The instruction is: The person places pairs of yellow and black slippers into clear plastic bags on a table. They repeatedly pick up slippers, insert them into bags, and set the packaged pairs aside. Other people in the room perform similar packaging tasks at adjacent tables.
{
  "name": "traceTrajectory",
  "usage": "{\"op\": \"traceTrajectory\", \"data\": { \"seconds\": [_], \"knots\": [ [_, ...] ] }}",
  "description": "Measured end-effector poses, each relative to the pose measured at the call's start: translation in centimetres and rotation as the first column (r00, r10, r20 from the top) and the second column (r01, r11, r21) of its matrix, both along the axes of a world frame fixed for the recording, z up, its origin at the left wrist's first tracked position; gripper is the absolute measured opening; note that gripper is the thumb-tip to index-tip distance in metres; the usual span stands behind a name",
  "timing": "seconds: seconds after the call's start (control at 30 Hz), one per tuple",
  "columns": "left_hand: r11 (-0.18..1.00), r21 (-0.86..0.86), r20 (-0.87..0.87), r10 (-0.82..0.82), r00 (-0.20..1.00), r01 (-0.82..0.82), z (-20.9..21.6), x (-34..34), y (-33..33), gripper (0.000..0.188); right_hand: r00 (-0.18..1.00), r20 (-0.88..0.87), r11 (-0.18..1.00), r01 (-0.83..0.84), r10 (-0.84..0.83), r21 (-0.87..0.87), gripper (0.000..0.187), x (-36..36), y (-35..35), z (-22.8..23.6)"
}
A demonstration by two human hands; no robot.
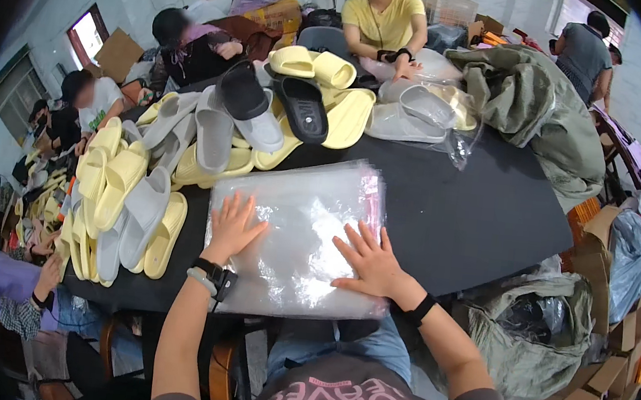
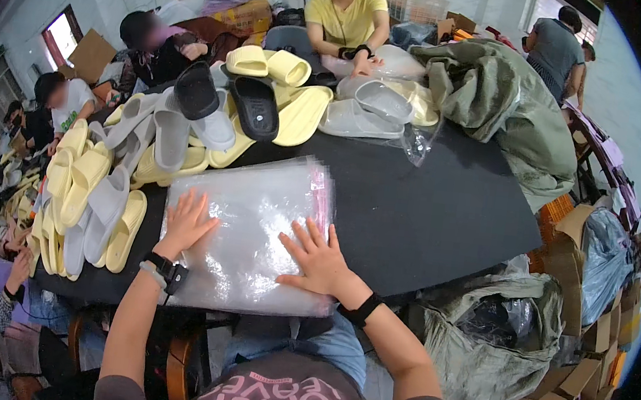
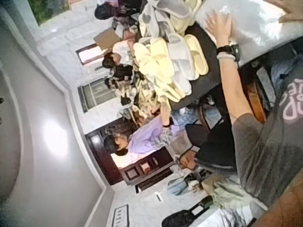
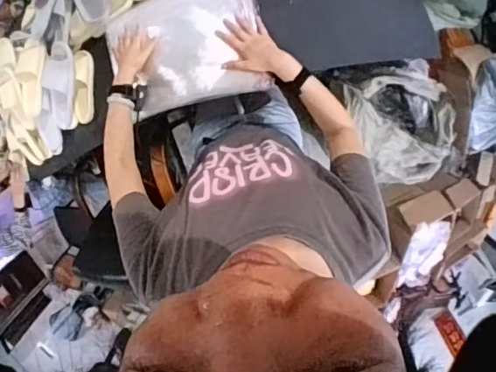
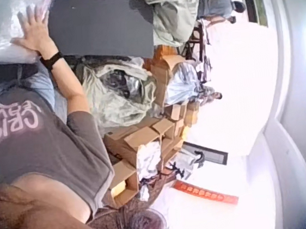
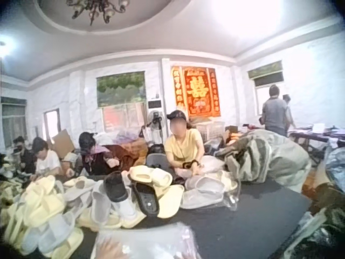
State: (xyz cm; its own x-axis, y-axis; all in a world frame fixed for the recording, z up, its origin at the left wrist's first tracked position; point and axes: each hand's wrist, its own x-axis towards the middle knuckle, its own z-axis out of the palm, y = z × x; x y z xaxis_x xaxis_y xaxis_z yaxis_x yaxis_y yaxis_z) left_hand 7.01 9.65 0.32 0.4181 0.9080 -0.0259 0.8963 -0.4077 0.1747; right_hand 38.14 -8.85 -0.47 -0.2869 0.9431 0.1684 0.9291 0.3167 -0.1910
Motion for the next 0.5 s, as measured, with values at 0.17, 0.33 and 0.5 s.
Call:
{"op": "traceTrajectory", "data": {
  "seconds": [0.17,0.33,0.5],
  "knots": [
    [0.97,0.092,0.051,-0.232,0.971,0.226,3.9,2.4,-7.0,0.08,1.0,-0.007,0.999,0.012,-0.012,-0.035,0.092,0.4,0.0,-0.1],
    [0.958,0.116,0.051,-0.269,0.962,0.262,3.8,4.3,-14.0,0.073,1.0,-0.001,1.0,-0.005,0.005,-0.028,0.091,-0.1,0.2,-0.1],
    [0.971,0.188,0.042,-0.156,0.987,0.145,0.9,4.5,-13.7,0.072,1.0,0.002,0.999,0.005,-0.005,-0.048,0.09,0.3,0.0,0.1]
  ]
}}
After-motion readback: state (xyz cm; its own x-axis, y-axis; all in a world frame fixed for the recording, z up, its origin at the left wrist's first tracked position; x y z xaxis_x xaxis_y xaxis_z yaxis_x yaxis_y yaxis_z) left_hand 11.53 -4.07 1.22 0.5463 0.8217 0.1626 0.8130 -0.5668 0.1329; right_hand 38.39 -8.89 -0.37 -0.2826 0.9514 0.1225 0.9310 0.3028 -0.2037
